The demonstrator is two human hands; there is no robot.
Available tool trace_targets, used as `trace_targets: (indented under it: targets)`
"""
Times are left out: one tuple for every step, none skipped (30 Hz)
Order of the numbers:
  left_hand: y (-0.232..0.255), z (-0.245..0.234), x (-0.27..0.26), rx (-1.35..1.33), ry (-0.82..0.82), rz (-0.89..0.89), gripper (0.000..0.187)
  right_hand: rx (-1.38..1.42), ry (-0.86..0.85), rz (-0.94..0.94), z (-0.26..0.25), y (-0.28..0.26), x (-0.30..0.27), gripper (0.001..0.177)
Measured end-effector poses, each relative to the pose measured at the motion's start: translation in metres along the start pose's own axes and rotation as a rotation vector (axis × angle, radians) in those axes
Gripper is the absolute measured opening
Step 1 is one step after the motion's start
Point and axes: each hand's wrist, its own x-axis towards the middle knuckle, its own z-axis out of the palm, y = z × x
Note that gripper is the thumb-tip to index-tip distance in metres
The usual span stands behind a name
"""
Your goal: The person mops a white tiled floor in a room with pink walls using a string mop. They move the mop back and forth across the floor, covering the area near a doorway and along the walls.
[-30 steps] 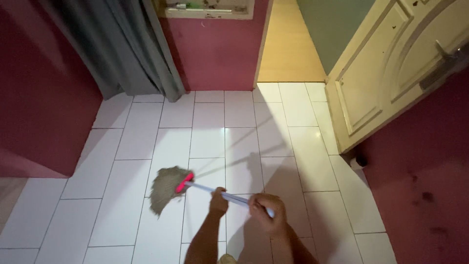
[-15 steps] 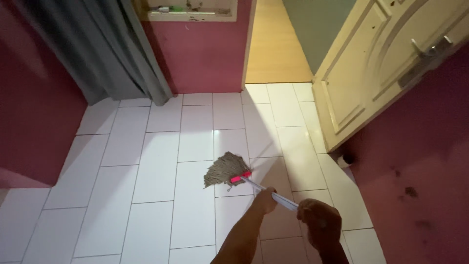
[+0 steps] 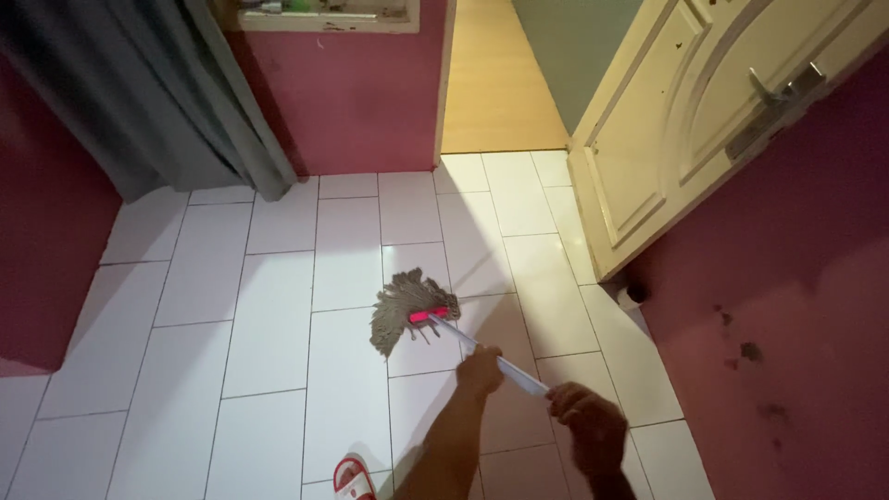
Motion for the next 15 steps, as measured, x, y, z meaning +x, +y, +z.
trace_targets:
  targets:
    - [-0.005,-0.007,0.002,0.002,-0.001,0.004,0.037,-0.002,0.003,-0.002,0.008,0.005,-0.003,0.028]
    - [-0.01,-0.014,0.004,0.035,-0.051,-0.07,0.04,-0.015,0.011,0.01,0.016,0.011,-0.005,0.028]
    - [-0.014,-0.021,0.005,0.067,-0.102,-0.145,0.047,-0.027,0.02,0.025,0.024,0.015,-0.008,0.03]
    - [-0.025,-0.019,0.011,0.069,-0.105,-0.143,0.047,-0.03,0.023,0.025,0.03,0.024,-0.009,0.03]
    - [-0.034,-0.016,0.019,0.026,-0.024,-0.047,0.042,0.019,0.065,0.003,0.034,0.033,-0.009,0.029]
    - [-0.044,-0.013,0.026,-0.017,0.057,0.048,0.039,0.069,0.107,-0.019,0.039,0.043,-0.01,0.028]
    - [-0.053,-0.001,0.049,-0.02,0.059,0.048,0.039,0.069,0.103,-0.019,0.038,0.051,-0.003,0.028]
    - [-0.062,0.01,0.071,-0.076,0.143,0.242,0.041,0.054,0.129,0.01,0.037,0.059,0.003,0.034]
    - [-0.076,0.021,0.09,-0.13,0.227,0.433,0.044,0.041,0.154,0.043,0.039,0.068,0.007,0.04]
    - [-0.07,0.007,0.083,-0.131,0.228,0.429,0.044,0.043,0.152,0.046,0.04,0.082,0.01,0.04]
    - [-0.062,-0.007,0.076,-0.123,0.128,0.358,0.048,0.06,0.157,0.061,0.039,0.096,0.013,0.031]
    - [-0.053,-0.021,0.069,-0.114,0.028,0.286,0.052,0.078,0.162,0.076,0.037,0.11,0.017,0.024]
    - [-0.05,-0.033,0.065,-0.12,0.031,0.283,0.052,0.078,0.155,0.078,0.039,0.121,0.019,0.024]
    - [-0.046,-0.045,0.06,-0.114,-0.022,0.268,0.058,-0.027,0.159,0.143,0.04,0.131,0.021,0.024]
    - [-0.044,-0.057,0.055,-0.104,-0.075,0.254,0.063,-0.13,0.165,0.204,0.042,0.142,0.023,0.025]
